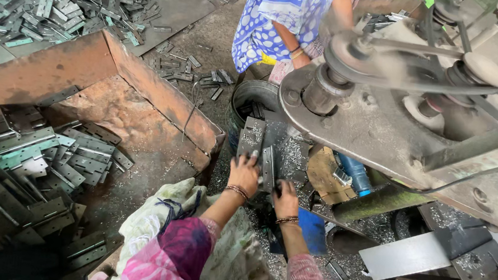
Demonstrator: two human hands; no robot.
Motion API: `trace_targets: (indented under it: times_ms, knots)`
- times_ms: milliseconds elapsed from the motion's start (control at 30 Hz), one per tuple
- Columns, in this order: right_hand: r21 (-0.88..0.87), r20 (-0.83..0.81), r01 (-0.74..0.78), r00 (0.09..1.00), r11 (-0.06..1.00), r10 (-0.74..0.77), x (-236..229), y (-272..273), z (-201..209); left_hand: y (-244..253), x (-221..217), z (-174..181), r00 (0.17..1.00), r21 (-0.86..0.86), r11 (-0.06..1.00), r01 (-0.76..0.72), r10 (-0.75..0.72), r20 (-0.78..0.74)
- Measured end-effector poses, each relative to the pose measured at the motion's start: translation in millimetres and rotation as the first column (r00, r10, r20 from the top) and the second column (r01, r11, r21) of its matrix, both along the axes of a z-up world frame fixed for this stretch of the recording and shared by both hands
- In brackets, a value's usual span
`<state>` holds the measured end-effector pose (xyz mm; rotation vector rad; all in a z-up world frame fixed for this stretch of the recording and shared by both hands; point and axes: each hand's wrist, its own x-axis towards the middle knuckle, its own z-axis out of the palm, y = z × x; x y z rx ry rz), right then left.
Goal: The person operates a manual press machine to shape metal pieces. They repeatedly pick up metal pieces, place them into the press, and remove the processed pieces, placing them into a nearby container.
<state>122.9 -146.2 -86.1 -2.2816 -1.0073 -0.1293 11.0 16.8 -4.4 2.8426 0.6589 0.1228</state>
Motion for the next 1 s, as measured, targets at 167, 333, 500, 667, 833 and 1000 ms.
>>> trace_targets:
  times_ms: [167,333,500,667,833,1000]
  knots:
    - [0.011,0.149,-0.127,0.981,0.992,0.124,-20.4,-8.2,-10.8,-30.9,-2.4,-26.0,0.997,0.082,0.994,0.07,-0.068,-0.022]
    - [-0.191,-0.105,0.0,0.994,0.982,-0.021,-47.6,-63.4,6.5,-29.3,16.1,-43.4,0.988,0.128,0.982,0.14,-0.148,0.054]
    - [-0.504,-0.263,-0.003,0.953,0.864,-0.151,-83.4,-117.9,14.8,-39.5,22.4,-54.7,0.976,0.162,0.964,0.211,-0.2,-0.082]
    - [-0.618,-0.325,0.02,0.904,0.786,-0.279,-91.2,-129.2,12.9,-34.2,16.0,-44.3,0.991,0.176,0.976,0.131,-0.123,-0.054]
    - [-0.587,-0.359,-0.044,0.909,0.809,-0.211,-78.7,-133.9,2.5,-25.6,25.2,-34.7,0.992,0.16,0.983,0.092,-0.077,-0.096]
    - [-0.654,-0.408,-0.02,0.852,0.757,-0.329,-87.8,-134.0,-31.5,-23.9,35.7,-29.8,0.972,0.166,0.976,0.139,-0.102,-0.213]
